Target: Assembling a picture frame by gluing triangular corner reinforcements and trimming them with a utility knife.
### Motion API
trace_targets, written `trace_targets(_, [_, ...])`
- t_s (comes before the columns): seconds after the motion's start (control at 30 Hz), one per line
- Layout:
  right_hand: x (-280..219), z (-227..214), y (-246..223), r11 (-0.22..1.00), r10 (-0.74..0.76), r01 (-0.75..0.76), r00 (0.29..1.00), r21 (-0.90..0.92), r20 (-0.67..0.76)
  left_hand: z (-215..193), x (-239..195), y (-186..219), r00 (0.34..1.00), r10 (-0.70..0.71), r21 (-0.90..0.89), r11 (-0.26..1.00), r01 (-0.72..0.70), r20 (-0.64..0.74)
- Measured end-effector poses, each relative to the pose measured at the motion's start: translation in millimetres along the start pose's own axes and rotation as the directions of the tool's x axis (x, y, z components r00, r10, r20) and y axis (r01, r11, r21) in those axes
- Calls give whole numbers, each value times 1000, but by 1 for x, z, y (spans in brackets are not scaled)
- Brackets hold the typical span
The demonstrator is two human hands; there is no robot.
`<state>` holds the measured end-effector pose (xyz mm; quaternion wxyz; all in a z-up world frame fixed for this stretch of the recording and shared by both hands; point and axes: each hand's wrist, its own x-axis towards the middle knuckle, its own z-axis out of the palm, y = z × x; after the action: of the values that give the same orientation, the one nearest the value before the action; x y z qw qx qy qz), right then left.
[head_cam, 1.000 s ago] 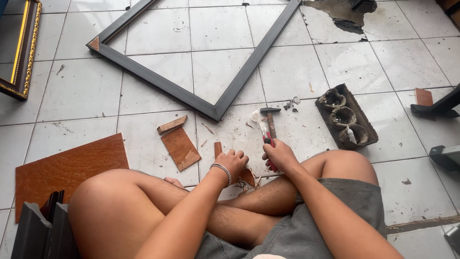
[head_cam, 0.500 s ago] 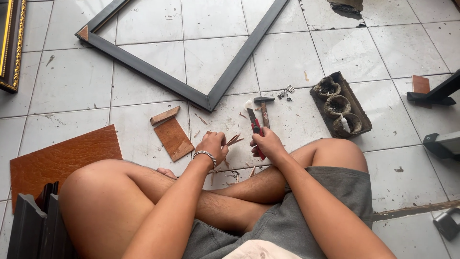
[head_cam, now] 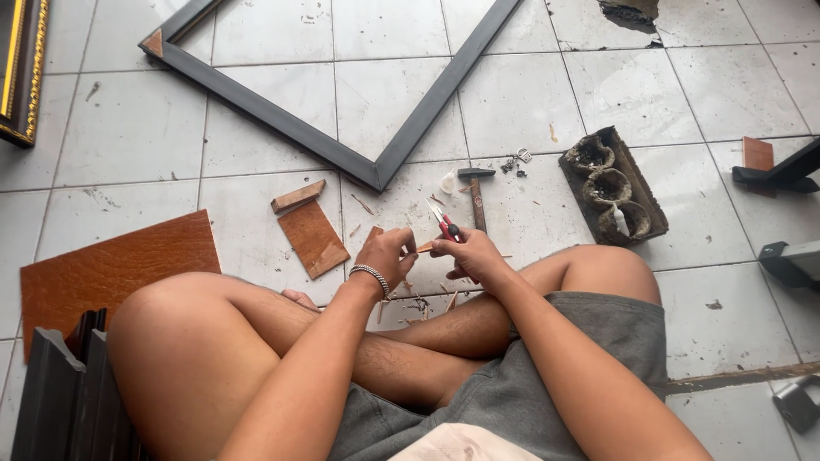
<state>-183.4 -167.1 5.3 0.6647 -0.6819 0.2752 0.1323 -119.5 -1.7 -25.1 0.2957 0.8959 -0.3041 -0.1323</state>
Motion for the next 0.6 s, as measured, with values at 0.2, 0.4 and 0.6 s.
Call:
trace_targets(0.2, [8, -10, 3, 990, -66, 101, 948, 99, -313, 21, 19, -13, 999, -52, 87, 995, 52, 3])
trace_targets(0.4, [13, -10, 2, 986, -120, 153, 928, 68, -352, 14, 9, 21, 905, 38, 395, 891, -223, 425])
trace_targets(0.6, [29, -3, 8, 986, -131, 152, 958, 62, -253, -1, 3, 37, 827, -1, -99, 993, 69, 563])
